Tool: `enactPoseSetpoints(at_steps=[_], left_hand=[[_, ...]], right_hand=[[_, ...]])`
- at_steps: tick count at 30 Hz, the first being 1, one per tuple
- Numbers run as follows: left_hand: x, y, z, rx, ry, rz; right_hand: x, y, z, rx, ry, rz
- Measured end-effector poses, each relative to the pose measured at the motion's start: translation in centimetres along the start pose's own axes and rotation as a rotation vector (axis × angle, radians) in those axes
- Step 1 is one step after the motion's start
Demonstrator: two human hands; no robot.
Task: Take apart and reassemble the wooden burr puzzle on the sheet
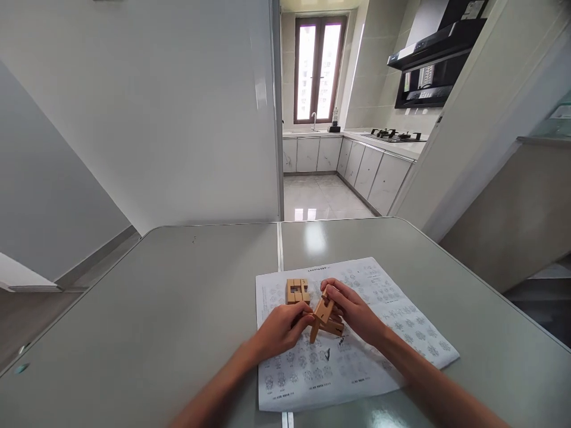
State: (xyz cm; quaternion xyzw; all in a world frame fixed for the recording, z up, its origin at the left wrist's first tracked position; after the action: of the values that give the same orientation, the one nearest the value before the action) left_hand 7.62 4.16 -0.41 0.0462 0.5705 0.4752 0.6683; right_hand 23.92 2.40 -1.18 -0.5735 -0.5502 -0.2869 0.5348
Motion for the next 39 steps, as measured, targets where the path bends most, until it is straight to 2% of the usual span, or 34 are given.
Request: enactPoseSetpoints(at_steps=[11,15,29,34,39], left_hand=[[-0.8,-0.4,-0.3,-0.017,-0.174,0.233],[-1.1,-0.4,-0.3,-0.013,-0.221,0.285],[-1.3,-0.4,-0.4,0.025,-0.242,0.337],[-1.3,-0.5,-0.4,0.053,-0.264,0.373],[-1.3,-0.5,-0.5,0.074,-0.247,0.365]], right_hand=[[-0.4,-0.1,-0.1,0.013,-0.064,-0.175],[-0.1,0.0,-0.2,-0.002,-0.033,-0.22],[1.0,-0.2,-0.8,-0.066,0.047,-0.336],[0.2,-0.8,-0.3,0.03,-0.07,-0.274],[-0.4,-0.6,0.1,0.117,-0.111,-0.286]])
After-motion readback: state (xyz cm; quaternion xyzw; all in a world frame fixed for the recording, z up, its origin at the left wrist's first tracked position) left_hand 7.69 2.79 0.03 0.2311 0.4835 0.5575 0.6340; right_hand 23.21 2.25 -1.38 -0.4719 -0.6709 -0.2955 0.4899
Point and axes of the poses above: each hand's wrist, its own z-axis towards the middle knuckle, its own y-axis out of the back of the hand, x = y × z, the point moved 6 cm from there along z, towards the middle knuckle, and after that the axes turned 15 degrees about -y, right-handed, at the moved point
